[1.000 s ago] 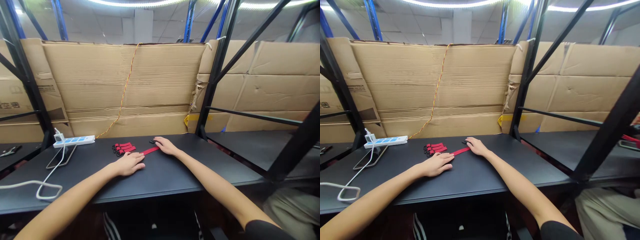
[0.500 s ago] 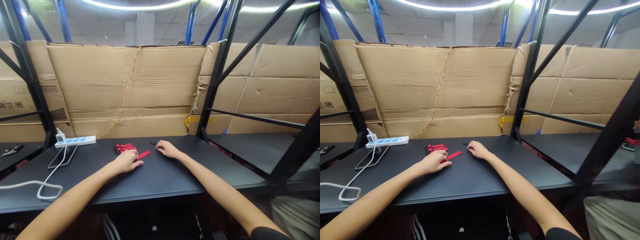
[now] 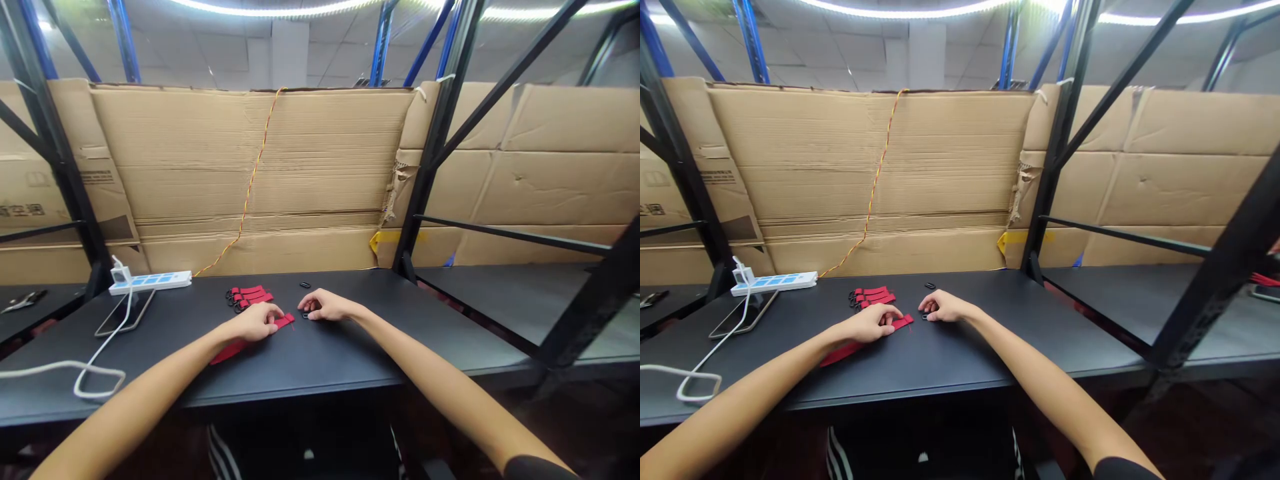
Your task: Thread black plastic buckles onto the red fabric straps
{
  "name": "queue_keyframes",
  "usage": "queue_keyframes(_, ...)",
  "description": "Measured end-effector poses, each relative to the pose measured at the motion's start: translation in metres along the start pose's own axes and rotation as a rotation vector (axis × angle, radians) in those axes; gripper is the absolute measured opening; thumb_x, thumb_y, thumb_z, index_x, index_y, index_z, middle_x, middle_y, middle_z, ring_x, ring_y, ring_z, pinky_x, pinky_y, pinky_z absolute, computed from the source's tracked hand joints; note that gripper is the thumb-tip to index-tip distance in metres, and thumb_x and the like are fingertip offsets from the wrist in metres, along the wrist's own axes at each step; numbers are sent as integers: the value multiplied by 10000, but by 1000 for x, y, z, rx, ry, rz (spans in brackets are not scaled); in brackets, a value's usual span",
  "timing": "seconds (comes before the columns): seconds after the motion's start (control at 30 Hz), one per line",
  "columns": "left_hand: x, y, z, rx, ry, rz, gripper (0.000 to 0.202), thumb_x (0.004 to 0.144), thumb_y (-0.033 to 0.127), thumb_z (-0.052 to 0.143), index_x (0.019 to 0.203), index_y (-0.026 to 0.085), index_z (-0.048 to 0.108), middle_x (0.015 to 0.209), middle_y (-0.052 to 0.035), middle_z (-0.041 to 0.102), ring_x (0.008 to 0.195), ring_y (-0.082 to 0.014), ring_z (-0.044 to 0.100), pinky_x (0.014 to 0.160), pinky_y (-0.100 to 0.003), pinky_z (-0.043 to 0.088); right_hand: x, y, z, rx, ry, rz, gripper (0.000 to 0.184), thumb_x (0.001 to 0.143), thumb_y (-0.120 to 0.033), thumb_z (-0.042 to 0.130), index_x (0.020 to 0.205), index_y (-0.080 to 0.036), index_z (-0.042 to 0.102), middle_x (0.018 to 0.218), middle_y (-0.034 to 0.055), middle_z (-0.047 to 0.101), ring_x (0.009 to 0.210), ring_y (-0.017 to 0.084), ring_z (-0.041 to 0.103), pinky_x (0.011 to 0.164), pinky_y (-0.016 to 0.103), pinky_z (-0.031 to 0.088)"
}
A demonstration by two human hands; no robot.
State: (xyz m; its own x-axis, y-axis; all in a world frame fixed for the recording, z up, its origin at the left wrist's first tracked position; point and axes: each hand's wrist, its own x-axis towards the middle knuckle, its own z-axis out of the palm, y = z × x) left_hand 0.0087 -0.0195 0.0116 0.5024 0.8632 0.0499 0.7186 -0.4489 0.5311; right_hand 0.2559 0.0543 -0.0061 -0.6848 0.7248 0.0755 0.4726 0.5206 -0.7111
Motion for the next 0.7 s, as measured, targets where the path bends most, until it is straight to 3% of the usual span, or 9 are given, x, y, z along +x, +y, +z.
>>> queue_keyframes(0.1, 0, 0, 0, 48, -14, -23, 331, 705, 203, 557, 1023, 177, 648, 777, -15, 598, 680, -157, 553, 617, -247, 414, -3, -9, 0, -80, -65, -15, 308, 657, -156, 648, 962, -136, 687, 807, 34, 634, 748, 147, 543, 696, 268, 451)
queue_keyframes(0.2, -2, 2, 5, 77, 28, -57, 320, 731, 271, 582, 1037, 195, 633, 914, -44, 609, 813, -192, 579, 720, -285, 445, -5, -11, 0, -93, -89, -27, 293, 660, -153, 651, 953, -139, 670, 798, 23, 621, 719, 133, 529, 667, 253, 440)
queue_keyframes(0.37, -3, 10, 17, 154, 114, -15, 319, 791, 452, 582, 1021, 234, 619, 1059, -68, 577, 1029, -260, 532, 904, -429, 398, -3, -6, 4, 36, 0, -49, 291, 637, -171, 684, 924, -150, 645, 806, 18, 628, 702, 127, 537, 653, 253, 440)
queue_keyframes(0.53, 2, 7, 18, 20, 104, -4, 209, 741, 352, 643, 869, 188, 630, 891, -36, 624, 841, -204, 575, 731, -308, 439, 1, -8, 12, 255, 102, -50, 326, 570, -278, 787, 852, -154, 683, 757, 13, 648, 694, 137, 567, 681, 274, 451)
queue_keyframes(0.7, 6, -4, 14, -107, 67, 8, 310, 698, 302, 662, 974, 161, 645, 726, 1, 604, 644, -145, 543, 586, -243, 401, 0, -16, 20, 550, 146, 13, 385, 554, -353, 824, 830, -136, 666, 699, 15, 654, 638, 130, 586, 629, 265, 455)
